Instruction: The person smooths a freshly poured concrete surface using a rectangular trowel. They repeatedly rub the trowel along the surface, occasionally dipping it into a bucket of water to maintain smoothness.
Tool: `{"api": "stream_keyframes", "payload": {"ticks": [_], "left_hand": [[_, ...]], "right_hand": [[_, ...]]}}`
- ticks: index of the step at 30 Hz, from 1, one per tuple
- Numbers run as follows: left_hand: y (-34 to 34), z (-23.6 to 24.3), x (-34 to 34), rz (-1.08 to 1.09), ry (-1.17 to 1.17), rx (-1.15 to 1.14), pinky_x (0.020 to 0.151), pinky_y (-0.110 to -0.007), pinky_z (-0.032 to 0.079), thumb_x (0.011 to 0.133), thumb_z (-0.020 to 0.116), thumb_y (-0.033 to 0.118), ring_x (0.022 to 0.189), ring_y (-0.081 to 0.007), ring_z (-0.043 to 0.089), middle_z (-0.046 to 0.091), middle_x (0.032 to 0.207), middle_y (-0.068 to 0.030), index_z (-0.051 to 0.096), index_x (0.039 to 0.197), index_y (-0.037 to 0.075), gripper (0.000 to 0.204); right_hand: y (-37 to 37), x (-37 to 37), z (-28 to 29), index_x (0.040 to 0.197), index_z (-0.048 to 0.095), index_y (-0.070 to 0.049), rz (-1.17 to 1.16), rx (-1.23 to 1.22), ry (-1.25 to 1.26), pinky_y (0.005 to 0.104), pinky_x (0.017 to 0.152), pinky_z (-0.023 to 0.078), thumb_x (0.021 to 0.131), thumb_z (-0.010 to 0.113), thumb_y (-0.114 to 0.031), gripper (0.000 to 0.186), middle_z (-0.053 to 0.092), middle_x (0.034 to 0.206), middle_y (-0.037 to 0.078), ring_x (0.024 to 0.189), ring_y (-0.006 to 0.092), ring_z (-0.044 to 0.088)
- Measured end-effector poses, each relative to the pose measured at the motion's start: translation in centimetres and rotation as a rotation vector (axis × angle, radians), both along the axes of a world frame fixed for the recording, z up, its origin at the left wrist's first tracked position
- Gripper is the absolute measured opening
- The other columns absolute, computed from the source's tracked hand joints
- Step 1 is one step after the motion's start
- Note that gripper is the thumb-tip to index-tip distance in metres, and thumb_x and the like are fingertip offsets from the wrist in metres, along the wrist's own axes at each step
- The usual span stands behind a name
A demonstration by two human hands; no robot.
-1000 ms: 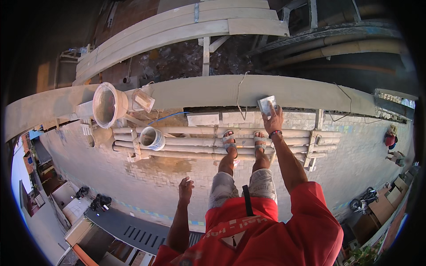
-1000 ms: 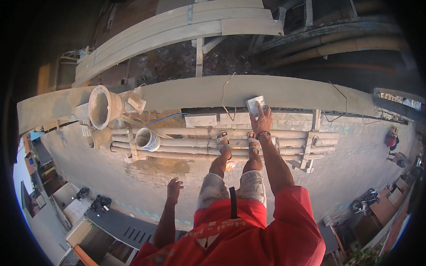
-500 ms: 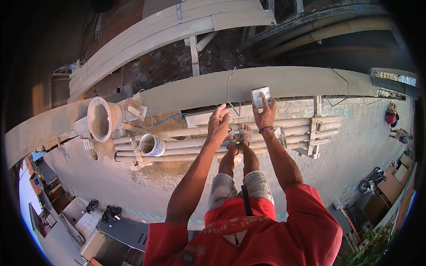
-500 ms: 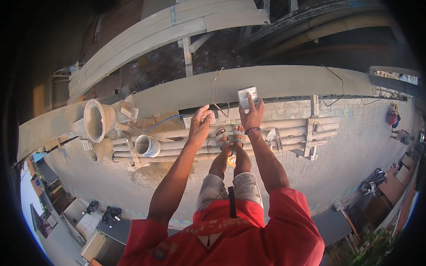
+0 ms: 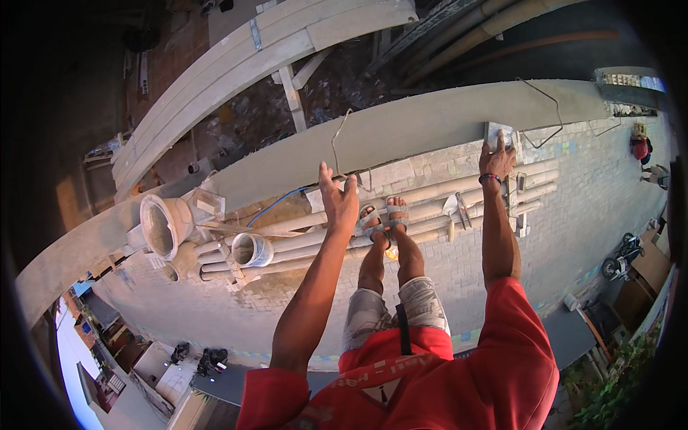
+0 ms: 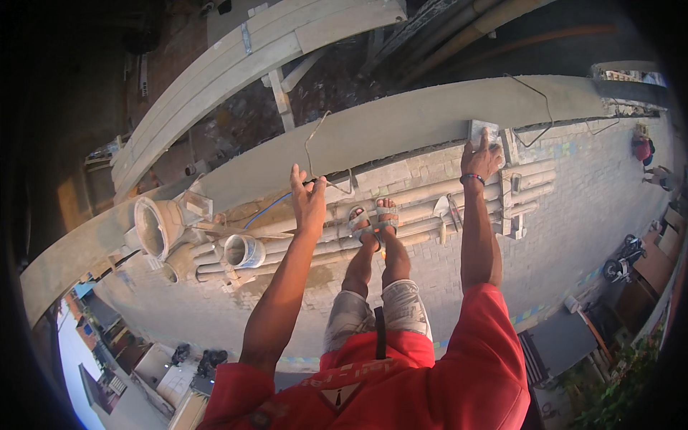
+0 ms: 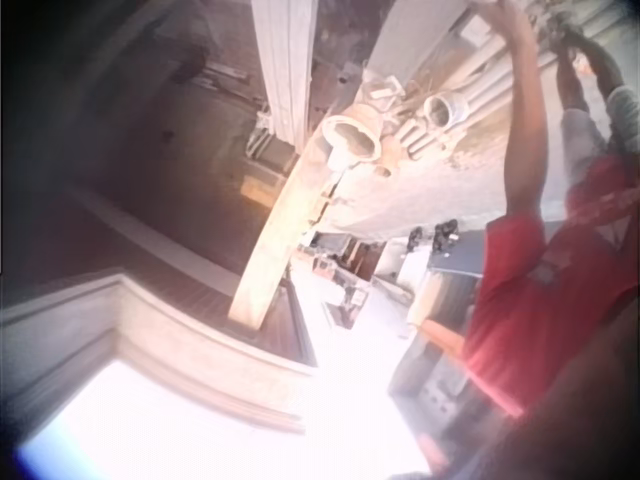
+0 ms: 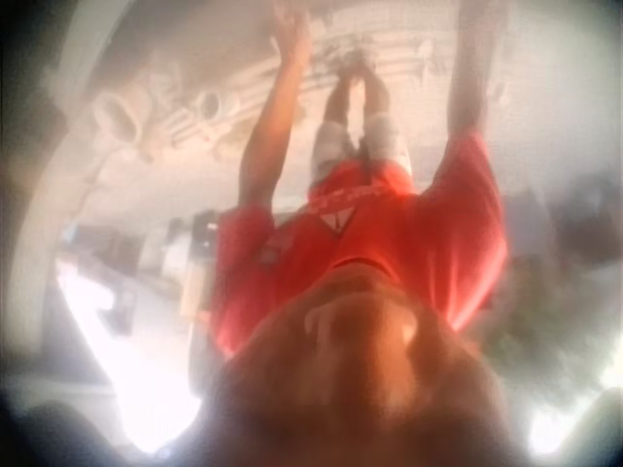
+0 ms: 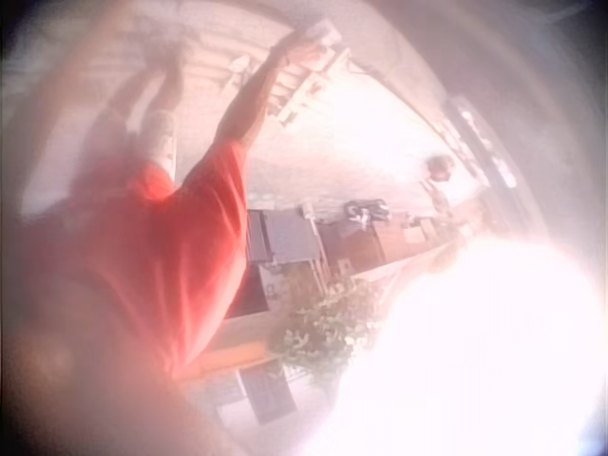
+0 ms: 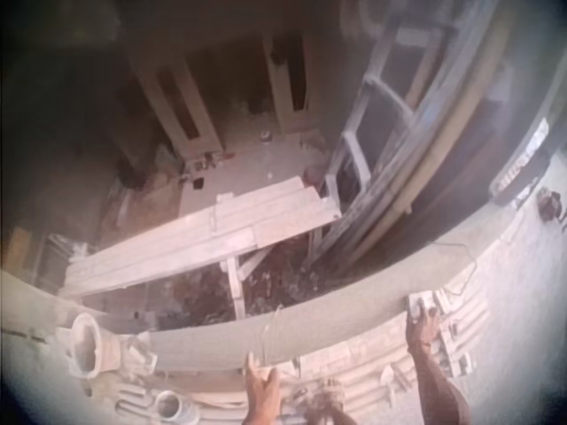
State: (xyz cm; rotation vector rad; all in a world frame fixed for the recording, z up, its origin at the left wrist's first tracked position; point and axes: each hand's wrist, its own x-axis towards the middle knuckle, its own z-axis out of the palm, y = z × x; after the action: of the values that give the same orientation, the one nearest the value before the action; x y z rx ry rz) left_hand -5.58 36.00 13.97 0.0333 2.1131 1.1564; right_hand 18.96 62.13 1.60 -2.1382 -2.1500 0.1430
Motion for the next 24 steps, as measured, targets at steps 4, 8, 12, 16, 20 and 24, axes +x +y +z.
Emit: {"api": "stream_keyframes", "payload": {"ticks": [4,8,12,16,20,24], "left_hand": [[1.5,0.3,-0.2,-0.005,0.002,0.027,0.1,-0.039,0.045,0.092,0.06,0.013,0.13,-0.0373,0.042,0.028,0.148,-0.0259,0.013,0.151,0.002,0.076],[2.4,-1.2,-0.1,0.062,0.009,0.136,0.109,-0.038,0.036,0.092,0.06,0.013,0.136,-0.0358,0.036,0.028,0.148,-0.0269,0.013,0.149,-0.003,0.076],[2.5,-3.0,0.7,0.028,0.077,0.109,0.113,-0.04,0.031,0.091,0.06,0.012,0.138,-0.0376,0.032,0.029,0.148,-0.028,0.016,0.148,-0.005,0.073],[3.9,-3.6,2.8,-0.078,0.216,0.132,0.111,-0.044,0.032,0.087,0.062,0.014,0.132,-0.0425,0.036,0.035,0.141,-0.0304,0.023,0.145,-0.006,0.073],[6.0,-1.8,5.1,-0.266,0.284,0.126,0.113,-0.044,0.03,0.087,0.062,0.014,0.135,-0.0431,0.033,0.033,0.143,-0.0313,0.024,0.145,-0.005,0.072],[5.1,-1.5,4.9,-0.377,0.204,0.19,0.113,-0.044,0.029,0.087,0.061,0.013,0.135,-0.0415,0.035,0.037,0.142,-0.0303,0.024,0.146,-0.005,0.071]], "right_hand": [[0.6,-0.6,0.3,0.138,0.05,-0.026,0.037,-0.017,0.174,0.0527,0.093,0.042,0.082,0.069,-0.031,0.059,0.046,0.127,0.026,0.11,0.0446,0.049],[-7.8,-7.3,-0.8,0.139,0.048,-0.027,0.345,-0.014,0.271,0.0535,0.094,0.04,0.076,0.074,-0.025,0.069,0.042,0.131,0.025,0.114,0.0438,0.045],[-14.1,-7.9,1.3,0.138,0.051,-0.021,0.433,-0.17,0.49,0.0495,0.094,0.04,0.076,0.074,-0.024,0.066,0.046,0.125,0.022,0.111,0.0394,0.047],[-15.6,-1.8,0.9,0.137,0.05,-0.012,0.257,-0.269,0.637,0.0454,0.093,0.041,0.08,0.072,-0.022,0.062,0.052,0.116,0.02,0.106,0.0354,0.05],[-17.4,3.4,1.7,0.137,0.05,-0.009,0.206,-0.366,0.569,0.0436,0.091,0.043,0.081,0.071,-0.022,0.061,0.054,0.114,0.019,0.102,0.0335,0.052],[-19.4,4.0,3.9,0.137,0.049,-0.007,0.27,-0.349,0.66,0.0439,0.088,0.044,0.083,0.071,-0.027,0.062,0.054,0.115,0.018,0.099,0.032,0.052]]}}
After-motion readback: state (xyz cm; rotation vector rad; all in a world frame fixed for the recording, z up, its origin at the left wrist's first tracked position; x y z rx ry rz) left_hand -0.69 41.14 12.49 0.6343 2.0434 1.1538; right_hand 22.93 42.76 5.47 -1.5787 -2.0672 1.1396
